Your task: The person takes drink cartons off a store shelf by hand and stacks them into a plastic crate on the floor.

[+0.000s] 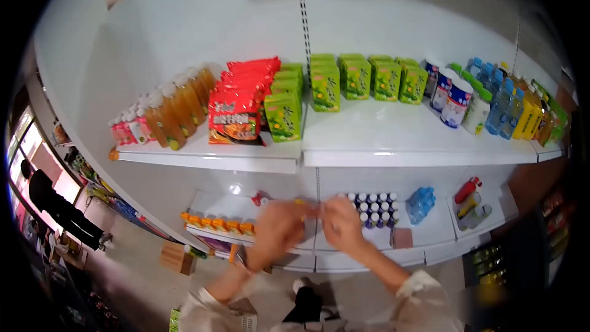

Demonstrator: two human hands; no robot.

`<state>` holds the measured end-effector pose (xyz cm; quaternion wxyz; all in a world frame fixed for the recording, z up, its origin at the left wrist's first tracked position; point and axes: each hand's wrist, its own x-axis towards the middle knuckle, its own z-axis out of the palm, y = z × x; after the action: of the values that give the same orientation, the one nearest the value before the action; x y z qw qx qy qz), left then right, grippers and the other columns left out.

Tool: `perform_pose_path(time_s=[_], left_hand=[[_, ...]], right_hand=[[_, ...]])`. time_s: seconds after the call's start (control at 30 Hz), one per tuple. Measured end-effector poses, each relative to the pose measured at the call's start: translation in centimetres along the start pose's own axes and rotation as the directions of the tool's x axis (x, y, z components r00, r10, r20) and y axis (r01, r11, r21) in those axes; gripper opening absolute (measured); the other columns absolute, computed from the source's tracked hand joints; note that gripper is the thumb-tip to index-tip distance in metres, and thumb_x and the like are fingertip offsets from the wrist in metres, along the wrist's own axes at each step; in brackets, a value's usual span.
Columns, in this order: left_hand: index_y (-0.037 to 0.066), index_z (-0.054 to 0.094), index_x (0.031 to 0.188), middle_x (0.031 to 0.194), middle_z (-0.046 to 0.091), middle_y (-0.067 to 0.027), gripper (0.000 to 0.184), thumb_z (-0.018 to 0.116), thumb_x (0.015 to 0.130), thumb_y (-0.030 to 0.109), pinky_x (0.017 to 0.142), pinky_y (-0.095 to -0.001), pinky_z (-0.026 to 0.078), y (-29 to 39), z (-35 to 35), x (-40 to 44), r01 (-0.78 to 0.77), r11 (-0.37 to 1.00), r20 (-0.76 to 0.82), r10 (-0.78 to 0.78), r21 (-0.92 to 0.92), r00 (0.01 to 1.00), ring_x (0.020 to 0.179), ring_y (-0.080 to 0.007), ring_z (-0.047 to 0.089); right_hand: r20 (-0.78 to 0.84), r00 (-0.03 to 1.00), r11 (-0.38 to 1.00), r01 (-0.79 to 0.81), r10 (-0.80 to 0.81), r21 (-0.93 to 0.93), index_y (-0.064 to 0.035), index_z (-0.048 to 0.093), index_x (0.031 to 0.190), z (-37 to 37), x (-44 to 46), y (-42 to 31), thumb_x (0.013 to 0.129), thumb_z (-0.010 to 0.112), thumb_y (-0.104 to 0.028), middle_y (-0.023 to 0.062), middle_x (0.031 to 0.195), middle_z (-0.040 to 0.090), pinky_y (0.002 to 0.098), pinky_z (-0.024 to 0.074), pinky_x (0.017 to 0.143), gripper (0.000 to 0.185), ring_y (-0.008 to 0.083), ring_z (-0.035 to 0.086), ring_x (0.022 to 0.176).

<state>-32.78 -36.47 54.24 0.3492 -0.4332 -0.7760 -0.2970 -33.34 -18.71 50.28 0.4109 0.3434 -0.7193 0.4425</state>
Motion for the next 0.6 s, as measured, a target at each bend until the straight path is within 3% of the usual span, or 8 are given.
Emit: perform_pose_path(time_s=[0.1, 0.27, 0.37, 0.4, 0.43, 0.5, 0.53, 0.6], left_hand=[[0.003, 0.056, 0.108, 0.104, 0.059, -0.0137, 0.040, 0.059, 0.069, -0.006, 0.079, -0.0384, 0.044, -3.5, -3.1, 7.0, 0.050, 0.968, -0.074, -0.032, 0.245, 0.997, 0.095, -0.0316, 0.055], [0.001, 0.046, 0.119, 0.121, 0.049, -0.0170, 0.057, 0.069, 0.068, 0.012, 0.093, -0.0418, 0.035, -10.5, -4.4, 13.5, -0.100, 0.822, 0.066, 0.077, 0.561, 0.995, 0.113, -0.0336, 0.044], [-0.001, 0.043, 0.121, 0.123, 0.047, -0.0174, 0.063, 0.071, 0.067, 0.019, 0.097, -0.0432, 0.030, -13.7, -3.6, 13.3, -0.077, 0.883, 0.193, -0.015, 0.464, 0.981, 0.119, -0.0336, 0.039], [-0.001, 0.044, 0.114, 0.121, 0.048, -0.0167, 0.057, 0.071, 0.066, 0.015, 0.091, -0.0409, 0.038, -14.5, -3.3, 12.8, -0.149, 0.832, 0.179, 0.061, 0.535, 0.982, 0.113, -0.0337, 0.045], [0.000, 0.046, 0.108, 0.119, 0.049, -0.0160, 0.051, 0.071, 0.065, 0.013, 0.087, -0.0392, 0.041, -14.4, -3.5, 12.6, -0.076, 0.886, 0.163, 0.000, 0.458, 0.987, 0.110, -0.0334, 0.047], [0.002, 0.049, 0.097, 0.116, 0.051, -0.0145, 0.041, 0.071, 0.063, 0.009, 0.080, -0.0359, 0.046, -12.9, -4.1, 12.2, 0.100, 0.955, 0.157, -0.148, 0.280, 0.976, 0.103, -0.0329, 0.052], [0.003, 0.049, 0.093, 0.114, 0.052, -0.0140, 0.038, 0.071, 0.062, 0.006, 0.076, -0.0347, 0.048, -12.7, -4.2, 11.7, 0.037, 0.962, 0.166, -0.085, 0.270, 0.982, 0.099, -0.0321, 0.055], [0.005, 0.050, 0.085, 0.110, 0.054, -0.0131, 0.032, 0.069, 0.060, 0.000, 0.068, -0.0325, 0.050, -12.3, -4.4, 11.0, -0.080, 0.962, 0.178, 0.034, 0.260, 0.984, 0.092, -0.0305, 0.059]], right_hand=[[-0.017, 0.999, 0.978, -0.030, 0.027, -0.208, -0.0044, 0.060, 0.091, -0.5, 8.4, 0.5, 0.069, 0.053, 0.004, 0.0101, 0.092, 0.058, 0.0374, 0.0432, 0.078, 0.025, 0.0312, 0.052, 0.091], [-0.031, 0.999, 0.976, -0.023, 0.016, -0.218, -0.0007, 0.043, 0.120, 2.3, 16.1, 4.6, 0.072, 0.061, -0.008, 0.0187, 0.101, 0.055, 0.0398, 0.0406, 0.084, 0.052, 0.0355, 0.050, 0.096], [0.150, 0.968, 0.976, -0.184, 0.201, -0.118, 0.0012, 0.035, 0.127, 4.5, 16.5, 6.5, 0.072, 0.065, -0.011, 0.0228, 0.106, 0.052, 0.0404, 0.0394, 0.085, 0.064, 0.0369, 0.049, 0.098], [0.250, 0.921, 0.953, -0.272, 0.298, -0.133, 0.0016, 0.034, 0.128, 4.0, 16.3, 5.6, 0.072, 0.066, -0.011, 0.0235, 0.107, 0.051, 0.0403, 0.0392, 0.085, 0.066, 0.0371, 0.048, 0.098], [0.349, 0.851, 0.920, -0.360, 0.393, -0.157, 0.0019, 0.033, 0.129, 3.7, 16.1, 5.1, 0.072, 0.066, -0.012, 0.0242, 0.108, 0.050, 0.0403, 0.0390, 0.086, 0.068, 0.0372, 0.048, 0.098], [0.216, 0.909, 0.935, -0.347, 0.355, -0.075, -0.0006, 0.036, 0.127, 4.0, 15.7, 5.3, 0.069, 0.068, -0.009, 0.0213, 0.108, 0.051, 0.0396, 0.0395, 0.084, 0.067, 0.0361, 0.049, 0.098], [0.153, 0.926, 0.938, -0.346, 0.346, -0.032, -0.0019, 0.038, 0.126, 4.0, 15.4, 5.3, 0.067, 0.068, -0.008, 0.0199, 0.107, 0.052, 0.0392, 0.0397, 0.084, 0.067, 0.0356, 0.049, 0.098], [0.247, 0.933, 0.964, -0.239, 0.262, -0.119, -0.0049, 0.042, 0.122, 3.2, 15.6, 5.4, 0.062, 0.070, -0.005, 0.0164, 0.108, 0.053, 0.0386, 0.0397, 0.084, 0.066, 0.0339, 0.049, 0.099]])
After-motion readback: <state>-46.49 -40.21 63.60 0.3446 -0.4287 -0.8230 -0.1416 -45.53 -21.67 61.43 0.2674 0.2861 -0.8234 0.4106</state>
